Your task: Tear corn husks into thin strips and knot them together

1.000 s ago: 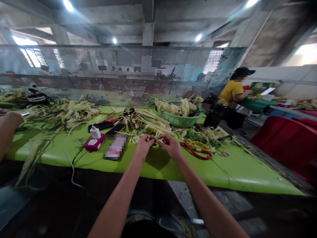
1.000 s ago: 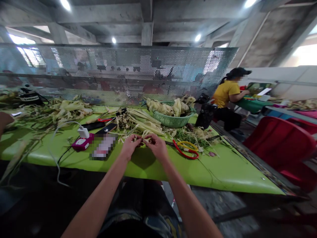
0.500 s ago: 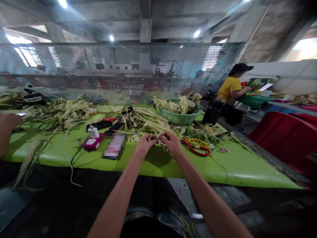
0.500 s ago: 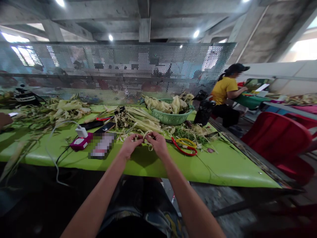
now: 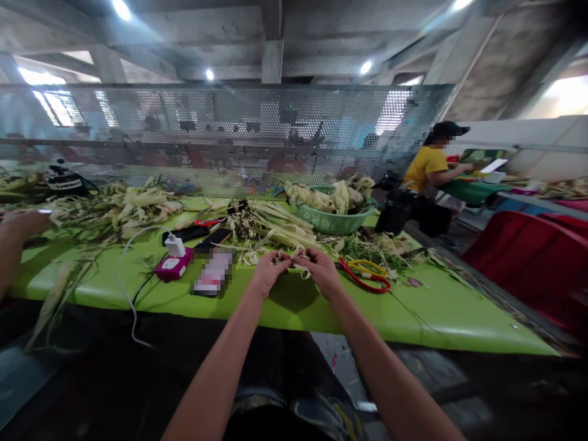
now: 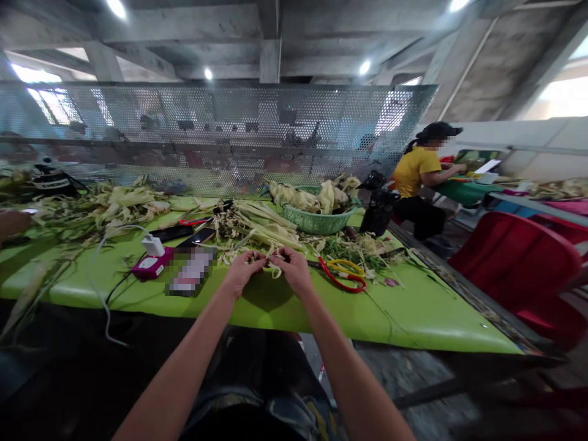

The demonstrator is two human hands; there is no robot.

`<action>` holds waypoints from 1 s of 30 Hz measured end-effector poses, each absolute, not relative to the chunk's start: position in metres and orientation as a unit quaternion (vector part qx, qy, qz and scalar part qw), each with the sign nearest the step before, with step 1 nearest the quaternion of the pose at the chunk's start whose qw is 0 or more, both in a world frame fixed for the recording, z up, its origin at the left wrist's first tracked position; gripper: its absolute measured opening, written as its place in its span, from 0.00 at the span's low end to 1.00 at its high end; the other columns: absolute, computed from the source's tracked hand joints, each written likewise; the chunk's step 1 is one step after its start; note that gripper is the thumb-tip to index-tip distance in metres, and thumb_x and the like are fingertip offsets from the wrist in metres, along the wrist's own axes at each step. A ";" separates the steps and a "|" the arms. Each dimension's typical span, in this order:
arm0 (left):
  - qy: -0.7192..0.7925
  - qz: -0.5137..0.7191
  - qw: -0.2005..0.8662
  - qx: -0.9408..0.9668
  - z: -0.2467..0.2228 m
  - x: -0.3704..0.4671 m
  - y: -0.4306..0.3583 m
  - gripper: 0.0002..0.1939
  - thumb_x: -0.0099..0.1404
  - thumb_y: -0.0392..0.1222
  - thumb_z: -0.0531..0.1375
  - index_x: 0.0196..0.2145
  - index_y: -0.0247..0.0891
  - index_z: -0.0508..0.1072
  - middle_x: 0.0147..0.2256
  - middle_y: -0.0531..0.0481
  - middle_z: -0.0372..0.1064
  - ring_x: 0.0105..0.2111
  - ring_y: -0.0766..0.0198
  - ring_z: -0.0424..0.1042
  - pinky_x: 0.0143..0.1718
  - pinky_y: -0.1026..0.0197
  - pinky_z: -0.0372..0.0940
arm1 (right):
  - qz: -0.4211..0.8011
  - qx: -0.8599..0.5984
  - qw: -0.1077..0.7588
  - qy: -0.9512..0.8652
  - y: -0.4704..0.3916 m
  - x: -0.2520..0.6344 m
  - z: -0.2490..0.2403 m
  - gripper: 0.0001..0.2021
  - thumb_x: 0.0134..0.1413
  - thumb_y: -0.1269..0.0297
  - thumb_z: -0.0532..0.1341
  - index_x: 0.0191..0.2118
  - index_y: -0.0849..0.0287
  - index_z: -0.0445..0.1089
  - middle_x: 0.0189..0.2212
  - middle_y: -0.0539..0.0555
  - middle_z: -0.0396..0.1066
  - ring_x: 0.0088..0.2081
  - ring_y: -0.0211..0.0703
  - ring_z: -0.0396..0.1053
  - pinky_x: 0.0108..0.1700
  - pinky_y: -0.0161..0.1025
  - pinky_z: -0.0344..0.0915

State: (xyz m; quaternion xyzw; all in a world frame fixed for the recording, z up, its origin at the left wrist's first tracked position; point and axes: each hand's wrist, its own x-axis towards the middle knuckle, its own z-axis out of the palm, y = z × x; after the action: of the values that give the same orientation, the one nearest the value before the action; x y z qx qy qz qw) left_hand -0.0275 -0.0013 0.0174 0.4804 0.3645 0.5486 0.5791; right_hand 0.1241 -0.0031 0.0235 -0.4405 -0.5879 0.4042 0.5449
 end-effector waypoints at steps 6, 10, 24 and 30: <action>0.351 0.543 0.599 0.472 0.016 -0.027 0.001 0.17 0.45 0.50 0.69 0.28 0.35 0.74 0.24 0.52 0.70 0.21 0.70 0.64 0.28 0.65 0.59 | 0.392 -0.433 0.563 -0.585 -0.004 0.123 0.026 0.13 0.40 0.54 0.69 0.28 0.58 0.71 0.23 0.47 0.69 0.26 0.38 0.64 0.29 0.35 0.60; 0.337 0.516 0.594 0.516 0.012 -0.028 0.003 0.17 0.49 0.52 0.67 0.30 0.35 0.76 0.27 0.49 0.74 0.23 0.68 0.66 0.29 0.65 0.59 | 0.402 -0.438 0.573 -0.565 -0.003 0.124 0.025 0.13 0.39 0.54 0.69 0.28 0.58 0.73 0.23 0.47 0.69 0.23 0.37 0.64 0.26 0.35 0.59; 0.394 0.540 0.550 0.501 0.011 -0.027 0.007 0.10 0.49 0.43 0.65 0.28 0.35 0.73 0.24 0.51 0.72 0.22 0.70 0.65 0.28 0.65 0.58 | 0.407 -0.437 0.570 -0.565 -0.001 0.128 0.020 0.15 0.43 0.52 0.68 0.25 0.59 0.70 0.18 0.46 0.62 0.19 0.32 0.55 0.21 0.32 0.52; 0.390 0.559 0.549 0.483 0.012 -0.026 0.007 0.09 0.48 0.42 0.64 0.27 0.35 0.71 0.23 0.54 0.68 0.22 0.71 0.64 0.28 0.66 0.59 | 0.420 -0.418 0.552 -0.586 -0.003 0.126 0.019 0.14 0.43 0.53 0.68 0.27 0.59 0.70 0.19 0.46 0.62 0.19 0.31 0.53 0.20 0.31 0.52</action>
State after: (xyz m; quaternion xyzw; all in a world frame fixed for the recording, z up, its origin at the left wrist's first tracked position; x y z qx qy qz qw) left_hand -0.0259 0.0067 0.0121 0.4831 0.3899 0.5592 0.5494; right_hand 0.1264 -0.0030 0.0190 -0.4180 -0.5862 0.4204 0.5522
